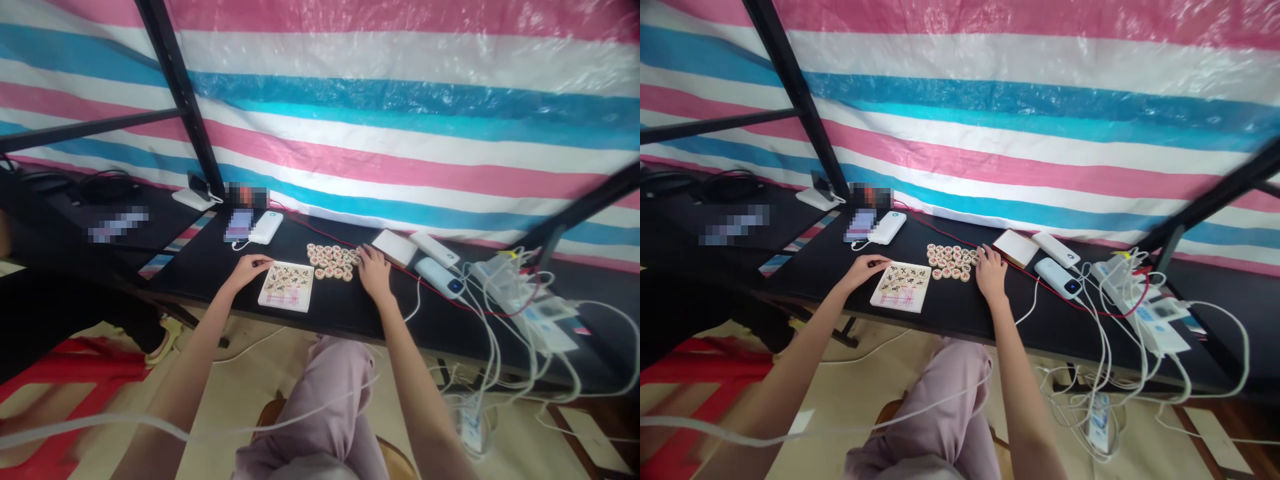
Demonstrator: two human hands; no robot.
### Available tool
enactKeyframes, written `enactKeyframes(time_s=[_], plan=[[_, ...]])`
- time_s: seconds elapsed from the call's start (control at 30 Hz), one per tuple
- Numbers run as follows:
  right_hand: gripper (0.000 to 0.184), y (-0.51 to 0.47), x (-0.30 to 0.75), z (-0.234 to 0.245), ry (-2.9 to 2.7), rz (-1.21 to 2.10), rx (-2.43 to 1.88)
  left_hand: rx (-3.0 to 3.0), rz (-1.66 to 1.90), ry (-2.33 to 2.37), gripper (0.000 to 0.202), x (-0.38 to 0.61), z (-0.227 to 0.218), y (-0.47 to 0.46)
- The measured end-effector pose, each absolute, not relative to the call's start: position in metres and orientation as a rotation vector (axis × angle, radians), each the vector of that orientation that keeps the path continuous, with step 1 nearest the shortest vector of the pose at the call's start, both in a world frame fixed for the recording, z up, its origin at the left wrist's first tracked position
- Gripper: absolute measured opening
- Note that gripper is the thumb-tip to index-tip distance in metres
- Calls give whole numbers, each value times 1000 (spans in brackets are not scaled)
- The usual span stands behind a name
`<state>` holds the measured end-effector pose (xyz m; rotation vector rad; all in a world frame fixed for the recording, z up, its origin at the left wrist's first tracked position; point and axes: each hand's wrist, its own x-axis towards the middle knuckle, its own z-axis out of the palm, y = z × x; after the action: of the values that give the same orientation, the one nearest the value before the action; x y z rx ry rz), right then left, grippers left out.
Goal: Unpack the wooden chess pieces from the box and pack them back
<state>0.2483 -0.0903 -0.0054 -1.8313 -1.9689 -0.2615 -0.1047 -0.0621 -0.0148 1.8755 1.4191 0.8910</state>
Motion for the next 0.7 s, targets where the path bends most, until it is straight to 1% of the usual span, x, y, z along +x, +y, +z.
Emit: enactKeyframes(time_s=[0.07,0.13,0.3,0.5,0.7], plan=[[43,-82,273,-11,-2076,-279,-1827,1871,881,1414,39,-105,-14,-62],[40,-79,287,-15,-2161,-286,-1778,1860,877,1414,40,-105,-13,-63],[20,-85,296,-14,-2181,-332,-1643,1856,879,1422,40,-104,-12,-63],[23,-98,291,-12,-2151,-225,-1606,1859,879,1426,41,-105,-12,-63],[30,-118,281,-5,-1881,-159,-1656,1849,889,1420,40,-105,-14,-62]])
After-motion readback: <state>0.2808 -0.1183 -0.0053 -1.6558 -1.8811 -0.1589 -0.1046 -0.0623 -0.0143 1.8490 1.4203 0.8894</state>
